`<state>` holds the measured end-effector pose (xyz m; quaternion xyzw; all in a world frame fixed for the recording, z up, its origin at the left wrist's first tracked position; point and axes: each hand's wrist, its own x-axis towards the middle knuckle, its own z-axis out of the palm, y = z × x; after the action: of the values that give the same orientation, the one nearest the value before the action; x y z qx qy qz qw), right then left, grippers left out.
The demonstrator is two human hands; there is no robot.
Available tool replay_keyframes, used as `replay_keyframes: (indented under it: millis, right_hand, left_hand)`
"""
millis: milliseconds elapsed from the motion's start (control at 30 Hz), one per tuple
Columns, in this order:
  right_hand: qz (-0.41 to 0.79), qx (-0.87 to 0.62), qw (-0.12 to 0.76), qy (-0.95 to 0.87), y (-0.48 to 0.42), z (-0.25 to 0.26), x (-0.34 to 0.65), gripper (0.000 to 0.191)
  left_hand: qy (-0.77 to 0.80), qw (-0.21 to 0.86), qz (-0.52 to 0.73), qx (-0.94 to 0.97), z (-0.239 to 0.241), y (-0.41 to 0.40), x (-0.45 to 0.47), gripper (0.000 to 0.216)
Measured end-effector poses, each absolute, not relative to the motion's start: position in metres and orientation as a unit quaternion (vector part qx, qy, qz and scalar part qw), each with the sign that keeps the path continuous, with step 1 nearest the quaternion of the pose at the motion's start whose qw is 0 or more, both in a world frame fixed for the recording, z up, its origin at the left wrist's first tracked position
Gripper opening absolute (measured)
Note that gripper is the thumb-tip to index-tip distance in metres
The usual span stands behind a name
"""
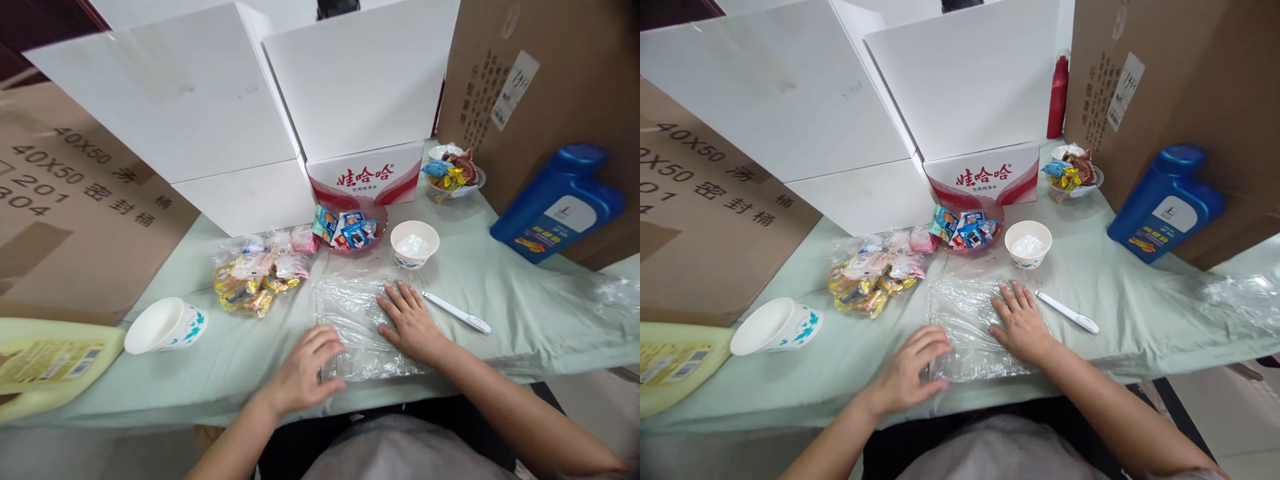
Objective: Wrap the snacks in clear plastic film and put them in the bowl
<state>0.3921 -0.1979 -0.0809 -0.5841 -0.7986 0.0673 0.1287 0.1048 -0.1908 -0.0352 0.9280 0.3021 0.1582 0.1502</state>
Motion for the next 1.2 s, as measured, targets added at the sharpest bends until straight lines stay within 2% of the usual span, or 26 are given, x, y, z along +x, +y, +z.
replay_keyframes:
  millis: [33,100,167,267,333,400,433,533,633,700,867,933,1067,1200]
  right_hand:
    - [0.077,-0.584,0.141,-0.795,-0.197,-0.079,0.395,0.057]
    - [0.108,-0.577,0.188,-0.787,-0.196,-0.072,0.404,0.049]
    - [0.151,-0.561,0.261,-0.771,-0.197,-0.06,0.416,0.04]
    - [0.214,-0.52,0.336,-0.755,-0.207,-0.038,0.433,0.036]
    - [0.263,-0.456,0.303,-0.794,-0.218,-0.027,0.44,0.045]
    - [0.302,-0.385,0.226,-0.842,-0.232,-0.022,0.443,0.06]
    - [0.312,-0.366,0.193,-0.855,-0.238,-0.021,0.444,0.057]
    - [0.339,-0.395,0.175,-0.836,-0.254,-0.023,0.447,0.021]
    - [0.404,-0.455,0.223,-0.761,-0.257,-0.026,0.452,0.02]
    - [0.422,-0.499,0.262,-0.71,-0.252,-0.03,0.453,0.017]
    - [0.389,-0.623,0.343,-0.586,-0.23,-0.049,0.441,0.027]
    - [0.32,-0.658,0.331,-0.597,-0.225,-0.057,0.434,0.031]
    - [0.104,-0.683,0.269,-0.671,-0.222,-0.071,0.425,0.032]
    - [0.025,-0.693,0.228,-0.684,-0.222,-0.078,0.427,0.03]
  left_hand:
    - [0.286,0.164,0.139,0.934,-0.037,-0.201,0.106,0.038]
    - [0.28,0.164,0.128,0.937,-0.043,-0.216,0.106,0.033]
    - [0.282,0.157,0.156,0.933,-0.049,-0.222,0.103,0.025]
    - [0.285,0.178,0.197,0.921,-0.052,-0.221,0.098,0.028]
    - [0.292,0.207,0.212,0.909,-0.049,-0.219,0.097,0.026]
    - [0.317,0.246,0.226,0.888,-0.046,-0.218,0.095,0.023]
    - [0.339,0.268,0.231,0.872,-0.045,-0.218,0.094,0.021]
    - [0.426,0.355,0.231,0.8,-0.045,-0.218,0.092,0.016]
    - [0.495,0.434,0.265,0.704,-0.046,-0.213,0.095,0.02]
    - [0.537,0.439,0.319,0.646,-0.047,-0.206,0.102,0.025]
    - [0.605,0.404,0.424,0.54,-0.053,-0.18,0.124,0.039]
    - [0.624,0.363,0.426,0.546,-0.057,-0.169,0.13,0.04]
    - [0.663,0.256,0.36,0.605,-0.065,-0.153,0.134,0.036]
    - [0.686,0.187,0.269,0.649,-0.065,-0.151,0.135,0.025]
